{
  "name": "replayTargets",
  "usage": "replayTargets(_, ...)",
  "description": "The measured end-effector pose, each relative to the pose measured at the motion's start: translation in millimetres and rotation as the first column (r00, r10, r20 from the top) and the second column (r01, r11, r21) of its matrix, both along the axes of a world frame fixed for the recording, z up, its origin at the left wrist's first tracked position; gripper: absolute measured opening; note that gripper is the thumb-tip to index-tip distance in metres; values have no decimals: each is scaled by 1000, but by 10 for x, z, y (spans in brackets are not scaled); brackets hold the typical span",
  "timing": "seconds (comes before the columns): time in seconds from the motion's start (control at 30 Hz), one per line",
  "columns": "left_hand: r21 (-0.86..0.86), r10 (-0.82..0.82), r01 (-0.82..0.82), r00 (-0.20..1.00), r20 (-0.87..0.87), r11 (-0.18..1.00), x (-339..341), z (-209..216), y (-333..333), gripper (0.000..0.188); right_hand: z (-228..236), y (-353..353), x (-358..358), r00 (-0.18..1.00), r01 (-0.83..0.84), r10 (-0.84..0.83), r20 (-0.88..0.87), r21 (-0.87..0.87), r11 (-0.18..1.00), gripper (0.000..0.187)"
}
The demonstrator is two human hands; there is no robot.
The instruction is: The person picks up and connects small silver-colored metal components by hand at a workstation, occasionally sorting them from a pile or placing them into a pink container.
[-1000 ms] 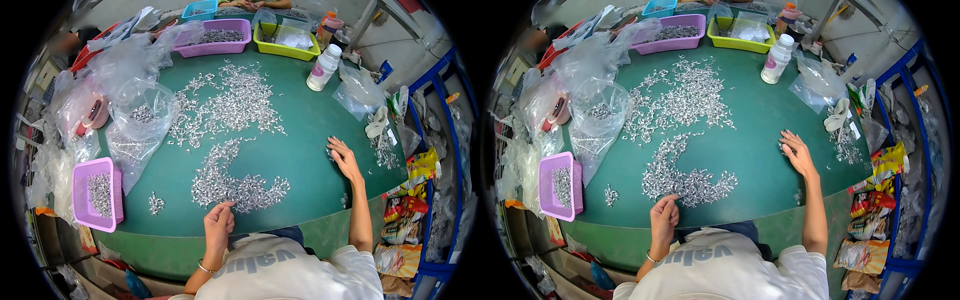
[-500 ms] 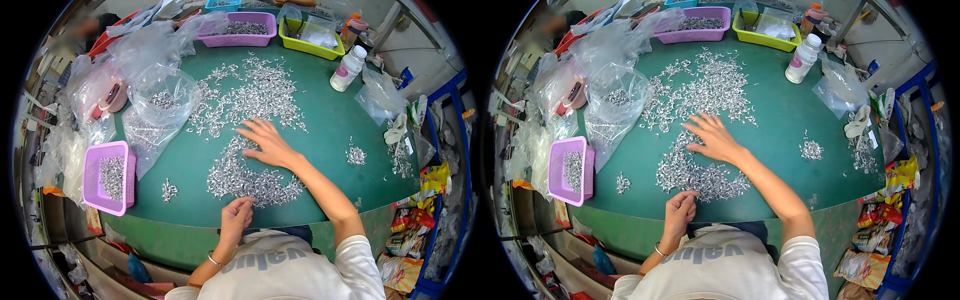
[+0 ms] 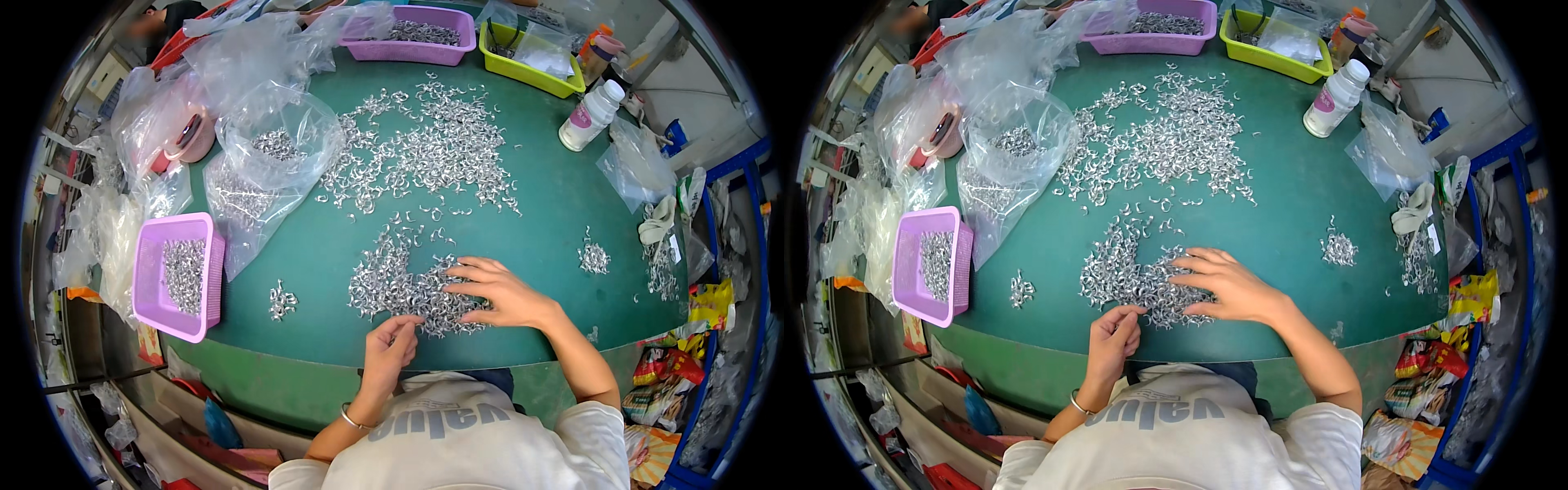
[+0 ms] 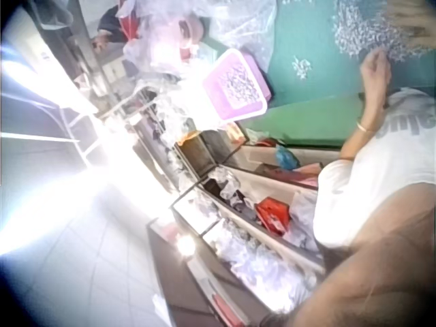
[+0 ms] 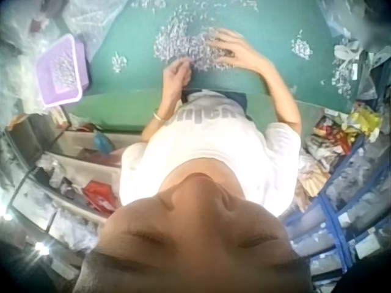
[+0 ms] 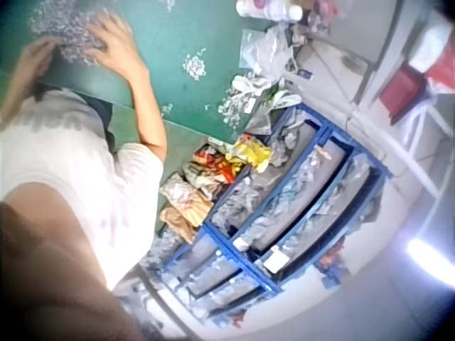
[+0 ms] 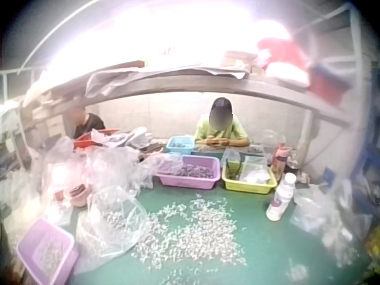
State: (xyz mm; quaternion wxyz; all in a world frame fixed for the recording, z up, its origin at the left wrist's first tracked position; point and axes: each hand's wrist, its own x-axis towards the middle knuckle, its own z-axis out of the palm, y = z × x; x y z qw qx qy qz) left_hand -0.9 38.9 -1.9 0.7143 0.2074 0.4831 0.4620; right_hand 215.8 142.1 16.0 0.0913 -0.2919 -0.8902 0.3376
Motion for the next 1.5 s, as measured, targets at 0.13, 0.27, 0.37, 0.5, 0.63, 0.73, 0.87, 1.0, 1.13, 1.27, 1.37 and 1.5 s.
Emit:
replayTargets(0.13,21,-12,12,1000,16,1000,-3,-3,-63,17,-40,174,-74,949,316,-311,-55,156,936,45)
replayTargets(0.27,45,-25,24,999,24,999,43,27,-132,17,-249,500,-348,927,373,-340,-155,300,878,49)
replayTargets(0.37,44,-16,16,1000,6,999,5,50,-162,17,-355,489,-495,966,243,-257,-18,388,889,56)
replayTargets(0.5,25,11,-11,1000,-10,1000,-83,16,-176,15,-248,151,-460,999,50,-49,-17,104,993,50)
replayTargets(0.63,26,1,-1,1000,-25,1000,-83,-41,-151,15,-199,250,-481,979,140,-158,-126,-140,980,43)
replayTargets(0.73,49,-27,28,1000,-13,998,-5,-86,-118,15,-334,503,-763,968,173,-133,-212,185,967,41)
replayTargets(0.87,52,-2,3,1000,-18,999,44,-117,-104,15,-515,565,-860,989,41,-5,-149,238,970,43)
replayTargets(1.0,31,7,-6,1000,-30,999,-20,-158,-129,16,-390,276,-609,989,-43,56,-139,95,995,42)
replayTargets(1.13,19,2,-2,999,-38,1000,-50,-177,-150,16,-249,-99,-391,994,0,9,-111,84,996,40)
replayTargets(1.27,44,22,-21,999,-31,999,-58,-201,-181,16,-217,-433,-283,998,49,-40,-52,178,983,42)
replayTargets(1.37,50,18,-17,1000,-20,999,-46,-212,-228,16,-204,-639,-230,996,89,-93,3,263,961,41)
replayTargets(1.5,44,12,-12,1000,-11,999,-22,-228,-309,16,-236,-802,-135,984,175,-163,-67,233,957,35)
